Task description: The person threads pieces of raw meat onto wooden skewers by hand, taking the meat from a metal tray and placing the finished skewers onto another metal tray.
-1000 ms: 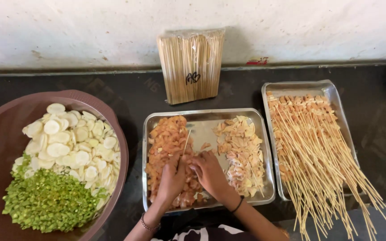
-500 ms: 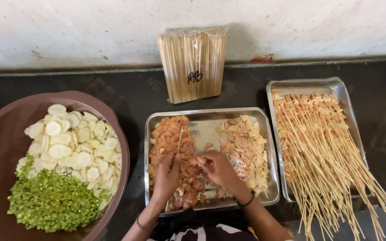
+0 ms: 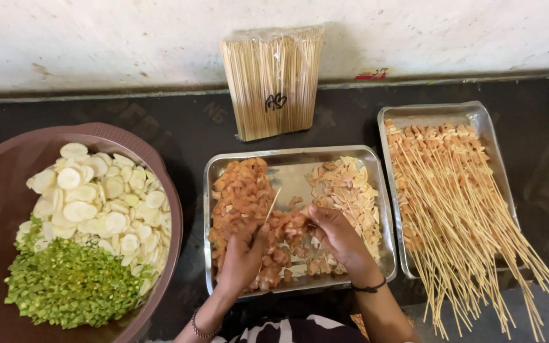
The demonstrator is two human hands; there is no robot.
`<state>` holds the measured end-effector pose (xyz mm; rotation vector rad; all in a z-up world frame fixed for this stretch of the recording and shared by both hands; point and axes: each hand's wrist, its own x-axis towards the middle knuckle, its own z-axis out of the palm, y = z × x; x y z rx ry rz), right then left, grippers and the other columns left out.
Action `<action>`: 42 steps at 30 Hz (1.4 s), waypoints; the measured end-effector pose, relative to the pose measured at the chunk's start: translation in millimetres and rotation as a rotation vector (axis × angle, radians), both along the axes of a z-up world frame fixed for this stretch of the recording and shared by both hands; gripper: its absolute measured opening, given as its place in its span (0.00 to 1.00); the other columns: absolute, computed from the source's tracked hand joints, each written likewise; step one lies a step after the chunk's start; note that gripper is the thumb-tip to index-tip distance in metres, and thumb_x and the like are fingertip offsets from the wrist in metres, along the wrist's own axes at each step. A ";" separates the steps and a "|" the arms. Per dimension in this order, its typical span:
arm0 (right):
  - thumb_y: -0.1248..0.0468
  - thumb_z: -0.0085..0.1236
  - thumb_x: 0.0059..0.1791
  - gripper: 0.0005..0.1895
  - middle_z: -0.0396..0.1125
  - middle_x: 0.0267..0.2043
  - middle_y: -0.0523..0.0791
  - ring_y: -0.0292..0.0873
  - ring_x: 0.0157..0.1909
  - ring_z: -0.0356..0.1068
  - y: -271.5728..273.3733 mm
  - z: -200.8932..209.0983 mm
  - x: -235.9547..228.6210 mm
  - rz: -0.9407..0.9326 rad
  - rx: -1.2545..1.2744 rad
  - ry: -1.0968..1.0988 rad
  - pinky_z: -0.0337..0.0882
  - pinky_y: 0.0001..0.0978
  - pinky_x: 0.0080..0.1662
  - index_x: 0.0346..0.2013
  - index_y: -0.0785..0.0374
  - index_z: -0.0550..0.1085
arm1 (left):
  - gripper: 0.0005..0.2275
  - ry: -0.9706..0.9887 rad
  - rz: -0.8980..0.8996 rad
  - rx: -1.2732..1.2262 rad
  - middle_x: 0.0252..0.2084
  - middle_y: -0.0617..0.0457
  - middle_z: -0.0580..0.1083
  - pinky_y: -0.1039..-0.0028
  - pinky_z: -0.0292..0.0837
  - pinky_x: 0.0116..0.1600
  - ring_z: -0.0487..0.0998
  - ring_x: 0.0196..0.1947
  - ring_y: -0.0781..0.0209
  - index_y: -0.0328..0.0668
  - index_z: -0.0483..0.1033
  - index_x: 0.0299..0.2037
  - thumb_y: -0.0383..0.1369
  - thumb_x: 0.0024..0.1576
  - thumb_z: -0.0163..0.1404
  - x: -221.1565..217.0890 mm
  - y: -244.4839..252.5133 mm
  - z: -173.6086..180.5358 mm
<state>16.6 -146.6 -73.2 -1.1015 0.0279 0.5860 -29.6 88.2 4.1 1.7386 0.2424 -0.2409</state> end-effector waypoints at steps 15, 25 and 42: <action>0.52 0.51 0.56 0.22 0.76 0.34 0.49 0.38 0.31 0.70 16.2 39.5 -15.4 -0.085 -0.129 0.017 0.72 0.29 0.36 0.40 0.70 0.81 | 0.09 -0.028 -0.096 -0.057 0.16 0.63 0.64 0.77 0.50 0.22 0.57 0.17 0.75 0.37 0.81 0.46 0.32 0.62 0.51 -8.1 -1.0 41.3; 0.55 0.60 0.51 0.17 0.77 0.38 0.45 0.39 0.40 0.74 19.9 76.4 -9.7 0.101 -0.264 -0.152 0.74 0.32 0.46 0.45 0.66 0.80 | 0.08 -0.019 -0.099 0.060 0.14 0.61 0.64 0.75 0.50 0.20 0.57 0.14 0.74 0.37 0.82 0.41 0.33 0.62 0.51 -9.1 4.2 41.9; 0.60 0.62 0.51 0.11 0.75 0.32 0.46 0.38 0.34 0.69 -9.7 58.5 -9.5 -0.084 -0.210 -0.073 0.67 0.28 0.39 0.39 0.67 0.81 | 0.08 -0.245 -0.223 0.242 0.26 0.41 0.80 0.67 0.75 0.31 0.83 0.24 0.51 0.35 0.84 0.41 0.31 0.58 0.55 -15.1 7.0 62.8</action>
